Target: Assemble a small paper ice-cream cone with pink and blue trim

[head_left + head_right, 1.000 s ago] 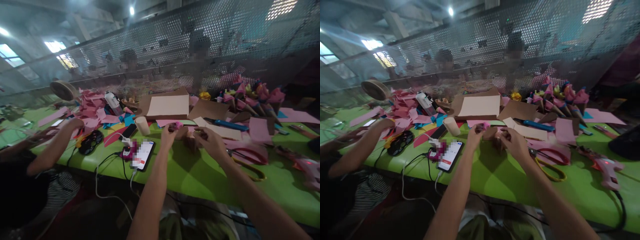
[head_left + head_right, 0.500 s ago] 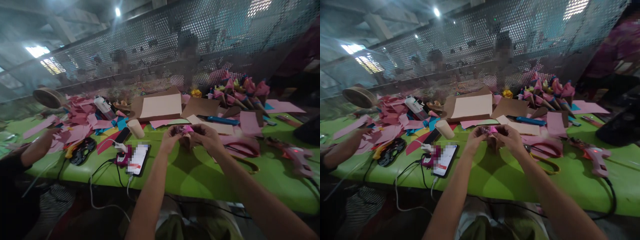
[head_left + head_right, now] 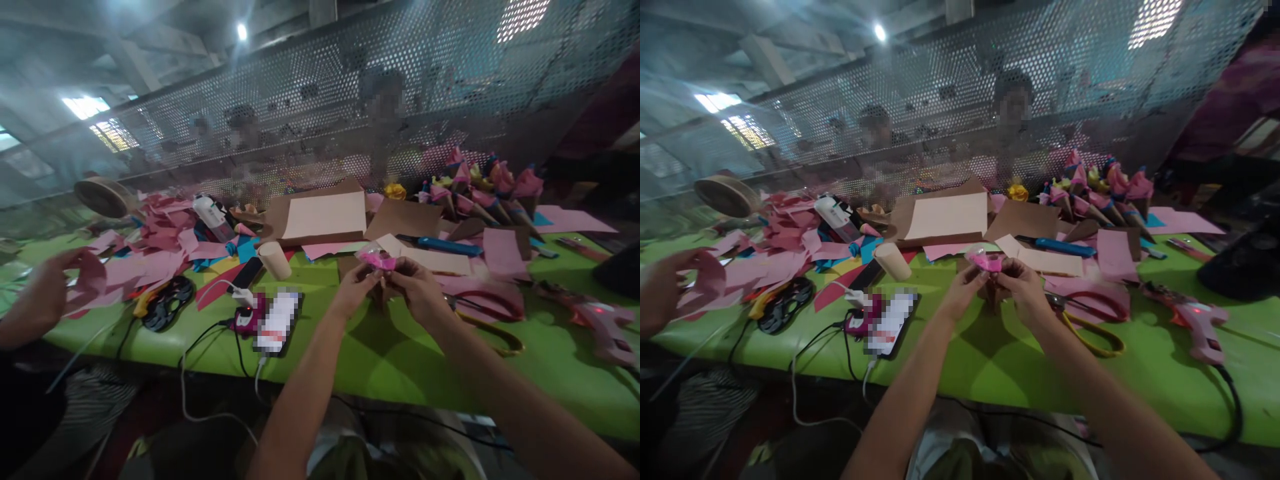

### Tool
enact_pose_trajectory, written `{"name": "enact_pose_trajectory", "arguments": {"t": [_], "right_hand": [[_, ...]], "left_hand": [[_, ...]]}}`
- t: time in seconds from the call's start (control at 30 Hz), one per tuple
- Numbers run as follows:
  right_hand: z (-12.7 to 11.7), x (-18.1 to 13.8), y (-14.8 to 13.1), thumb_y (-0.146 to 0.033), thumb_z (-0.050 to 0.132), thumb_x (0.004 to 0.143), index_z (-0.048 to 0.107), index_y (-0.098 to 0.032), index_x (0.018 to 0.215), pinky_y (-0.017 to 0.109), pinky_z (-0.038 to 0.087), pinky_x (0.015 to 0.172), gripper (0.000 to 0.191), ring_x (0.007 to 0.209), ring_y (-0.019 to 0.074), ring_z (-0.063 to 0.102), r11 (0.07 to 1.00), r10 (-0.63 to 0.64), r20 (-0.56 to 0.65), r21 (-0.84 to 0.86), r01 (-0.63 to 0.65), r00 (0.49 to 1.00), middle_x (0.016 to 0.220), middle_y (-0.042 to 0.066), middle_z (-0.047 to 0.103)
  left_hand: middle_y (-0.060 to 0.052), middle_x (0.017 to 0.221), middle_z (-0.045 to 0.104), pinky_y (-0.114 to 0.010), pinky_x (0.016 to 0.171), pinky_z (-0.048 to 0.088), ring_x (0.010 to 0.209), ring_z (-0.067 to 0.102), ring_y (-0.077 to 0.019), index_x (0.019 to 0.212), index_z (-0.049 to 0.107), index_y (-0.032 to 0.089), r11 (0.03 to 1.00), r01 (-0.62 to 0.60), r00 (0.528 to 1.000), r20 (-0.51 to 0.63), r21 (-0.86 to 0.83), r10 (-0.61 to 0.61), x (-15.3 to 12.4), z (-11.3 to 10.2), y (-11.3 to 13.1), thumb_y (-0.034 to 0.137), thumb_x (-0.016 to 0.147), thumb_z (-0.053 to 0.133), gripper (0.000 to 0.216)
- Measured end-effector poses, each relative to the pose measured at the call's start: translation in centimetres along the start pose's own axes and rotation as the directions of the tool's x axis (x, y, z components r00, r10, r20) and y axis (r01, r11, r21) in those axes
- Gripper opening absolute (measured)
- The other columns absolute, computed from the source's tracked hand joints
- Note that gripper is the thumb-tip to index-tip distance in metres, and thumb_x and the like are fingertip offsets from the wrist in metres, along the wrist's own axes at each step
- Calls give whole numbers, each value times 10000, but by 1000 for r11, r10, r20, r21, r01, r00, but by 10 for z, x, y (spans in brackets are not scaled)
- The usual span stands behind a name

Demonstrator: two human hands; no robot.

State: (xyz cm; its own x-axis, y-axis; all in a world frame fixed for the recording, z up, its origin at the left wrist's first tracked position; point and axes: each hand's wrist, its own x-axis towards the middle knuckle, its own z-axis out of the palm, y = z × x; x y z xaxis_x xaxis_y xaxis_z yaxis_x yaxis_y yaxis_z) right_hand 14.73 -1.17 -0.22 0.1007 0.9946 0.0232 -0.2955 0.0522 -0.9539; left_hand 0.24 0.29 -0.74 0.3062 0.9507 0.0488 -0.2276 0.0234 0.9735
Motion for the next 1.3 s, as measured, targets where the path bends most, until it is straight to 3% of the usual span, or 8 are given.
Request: {"name": "enact_pose_trajectory", "arguments": {"t": [0.17,0.37,0.53,0.63,0.77,1.03,1.2,1.3], "right_hand": [[-1,1,3,-570,868,552,627,-223,837,300,474,560,510,624,167,591,976,-53,87,-207,70,995,750,12,681],[-10,2,3,-606,808,671,662,-210,933,268,443,528,496,628,151,567,959,-87,-24,-271,77,996,730,1,647],[-11,2,-4,-573,839,638,692,-214,886,266,451,544,461,657,148,575,963,-117,-91,-255,91,989,769,14,680],[-12,3,-7,-524,852,613,701,-209,866,263,434,546,431,650,139,563,970,-110,-122,-229,79,986,779,14,688],[-12,3,-7,-479,872,569,697,-204,850,269,446,556,430,669,152,587,979,-90,-126,-193,65,988,756,15,686],[-9,0,-9,-424,873,524,705,-201,820,252,431,526,407,640,139,569,985,-72,-150,-168,47,986,747,22,680],[-9,-3,-12,-439,857,553,690,-209,826,271,422,478,394,555,135,521,985,-41,-124,-173,19,991,666,-4,625],[-8,-4,-14,-434,866,576,708,-199,852,254,434,508,395,609,138,556,982,-48,-96,-186,30,994,708,13,664]], "left_hand": [[-74,1109,770,-371,1001,493,1057,679,-227,1041,771,200,999,-40,993,-111,33,43,5,-5,-2,383,769,823,331],[-62,952,760,-342,856,524,874,682,-201,948,729,181,955,57,941,-335,290,45,12,-26,4,298,897,618,169],[-128,987,765,-417,920,489,993,679,-301,883,726,212,569,365,839,-526,737,143,4,-40,18,391,877,658,192],[-191,1151,738,-471,1004,452,1168,631,-371,957,741,201,389,454,830,-539,802,142,0,-42,19,506,811,724,339],[-217,1268,690,-546,1071,398,1250,576,-398,1045,749,188,405,424,833,-524,810,178,3,-39,13,604,866,624,470],[-194,1235,700,-508,1077,408,1252,556,-362,1023,771,179,401,349,895,-428,847,125,34,-33,8,333,978,490,323],[-151,1447,603,-521,1187,308,1409,440,-309,1304,663,198,217,250,937,-292,944,190,54,-42,35,182,982,415,407],[-143,1439,619,-495,1156,367,1375,502,-293,1309,658,218,135,350,930,-361,927,69,60,-55,55,160,967,441,410]]}}
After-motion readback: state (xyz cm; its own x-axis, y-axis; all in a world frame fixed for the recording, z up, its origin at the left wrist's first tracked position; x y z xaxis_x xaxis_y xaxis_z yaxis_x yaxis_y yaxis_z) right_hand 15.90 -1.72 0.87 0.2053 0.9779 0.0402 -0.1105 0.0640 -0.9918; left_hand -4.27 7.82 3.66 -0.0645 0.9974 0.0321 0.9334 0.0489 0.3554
